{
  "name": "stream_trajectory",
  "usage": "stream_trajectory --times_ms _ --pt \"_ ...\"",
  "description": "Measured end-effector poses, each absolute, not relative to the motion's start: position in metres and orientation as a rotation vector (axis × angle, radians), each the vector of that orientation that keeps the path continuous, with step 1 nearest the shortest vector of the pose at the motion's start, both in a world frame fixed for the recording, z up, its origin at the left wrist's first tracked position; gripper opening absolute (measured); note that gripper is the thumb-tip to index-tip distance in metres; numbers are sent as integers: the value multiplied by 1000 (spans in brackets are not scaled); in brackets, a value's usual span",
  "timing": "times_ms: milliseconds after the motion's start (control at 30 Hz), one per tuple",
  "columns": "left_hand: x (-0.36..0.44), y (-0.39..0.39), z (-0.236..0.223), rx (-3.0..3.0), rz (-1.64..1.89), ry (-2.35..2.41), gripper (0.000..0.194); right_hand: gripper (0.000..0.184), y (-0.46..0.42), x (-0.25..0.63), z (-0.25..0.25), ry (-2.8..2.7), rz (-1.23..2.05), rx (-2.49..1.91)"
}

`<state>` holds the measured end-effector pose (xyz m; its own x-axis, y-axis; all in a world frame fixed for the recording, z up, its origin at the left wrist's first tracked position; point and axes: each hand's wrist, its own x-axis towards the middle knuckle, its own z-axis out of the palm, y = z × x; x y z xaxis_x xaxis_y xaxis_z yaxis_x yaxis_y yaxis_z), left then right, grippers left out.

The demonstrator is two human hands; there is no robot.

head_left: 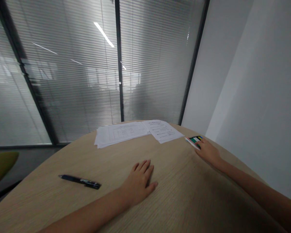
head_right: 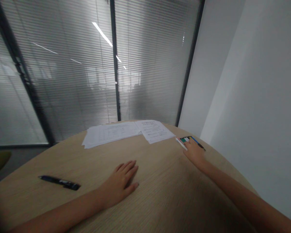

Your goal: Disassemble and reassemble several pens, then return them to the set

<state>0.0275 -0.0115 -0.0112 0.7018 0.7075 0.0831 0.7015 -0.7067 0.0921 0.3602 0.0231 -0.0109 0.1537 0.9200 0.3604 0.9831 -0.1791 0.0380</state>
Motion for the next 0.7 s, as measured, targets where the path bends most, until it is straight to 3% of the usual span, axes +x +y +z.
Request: stream_trajectory --times_ms 67,167,267,533,700 --pt "27 -12 -10 2843 167 1180 57 29 14 342 -11 -1953 -432 -2076" --pt "27 -11 -9 2833 175 1187 57 29 1 312 -19 -2230 -132 -1802" --pt "27 -9 -10 2834 204 1188 56 45 -7 289 -33 -2372 36 -1633" --pt "24 -9 -10 2862 120 1152 60 51 -8 278 -41 -2470 28 -1610" --pt "19 -6 0 2945 90 1079 49 49 -9 280 -42 -2447 57 -1572"
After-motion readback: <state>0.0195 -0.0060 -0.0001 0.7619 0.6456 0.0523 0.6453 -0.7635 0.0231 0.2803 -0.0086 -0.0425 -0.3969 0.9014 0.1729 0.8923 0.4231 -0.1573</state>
